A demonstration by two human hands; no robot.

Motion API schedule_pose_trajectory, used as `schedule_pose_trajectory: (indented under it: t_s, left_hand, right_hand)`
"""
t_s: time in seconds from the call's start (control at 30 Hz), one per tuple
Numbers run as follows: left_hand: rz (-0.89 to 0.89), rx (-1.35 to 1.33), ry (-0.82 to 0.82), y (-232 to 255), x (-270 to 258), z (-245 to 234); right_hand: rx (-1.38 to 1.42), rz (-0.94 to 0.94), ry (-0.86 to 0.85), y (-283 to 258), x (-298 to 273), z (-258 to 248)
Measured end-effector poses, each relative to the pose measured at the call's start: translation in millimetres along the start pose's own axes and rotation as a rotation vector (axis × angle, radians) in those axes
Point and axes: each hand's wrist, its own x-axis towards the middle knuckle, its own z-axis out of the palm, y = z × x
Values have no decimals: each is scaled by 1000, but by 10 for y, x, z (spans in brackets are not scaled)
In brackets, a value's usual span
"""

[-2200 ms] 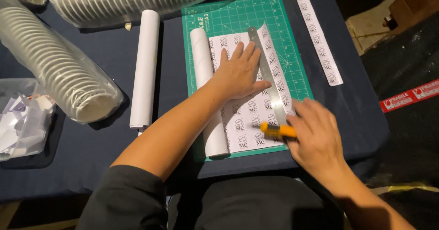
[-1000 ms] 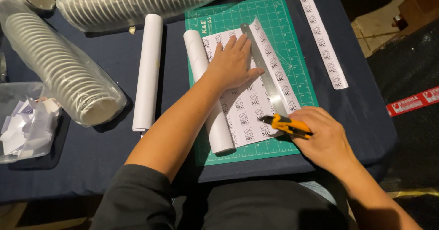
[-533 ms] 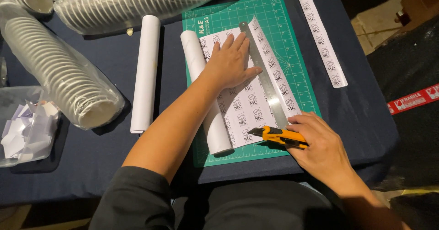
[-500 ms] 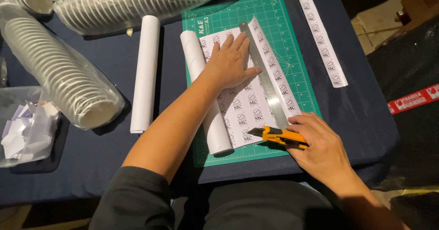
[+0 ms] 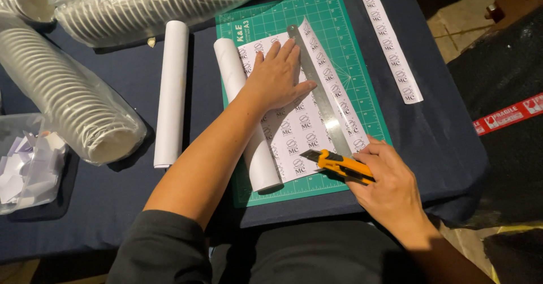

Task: Cutting strips of labels from a printed sheet and then cutting individual labels using a utility knife and a metal ruler on a cutting mat.

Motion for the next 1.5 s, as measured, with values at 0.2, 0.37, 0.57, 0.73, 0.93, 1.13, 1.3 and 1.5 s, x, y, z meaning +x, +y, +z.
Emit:
schedule_pose_trajectory:
  t_s: [0.2,0.37,0.57,0.73,0.93,1.13,1.3,1.5]
  left_hand:
    - [-7,1,-26,13,4,-18]
    - [-8,-31,-29,12,-9,-29]
    - [-8,-50,-38,26,-20,-68]
    - [-2,-39,-49,35,-34,-99]
    - [7,-32,-57,19,-3,-50]
    - [9,-12,-57,6,0,-48]
    - [23,-9,-16,-24,20,15]
    - [25,5,4,-35,25,48]
  right_hand:
    - [-33,24,4,29,-59,21]
    - [-6,-32,17,7,-6,1]
    - [-7,-24,9,17,-24,7]
    - [-49,-21,46,-4,-94,57]
    - [-79,-6,99,-38,-137,86]
    - [-59,33,84,-40,-145,94]
    - [-47,20,79,-9,-169,103]
    - [-44,4,97,15,-184,122]
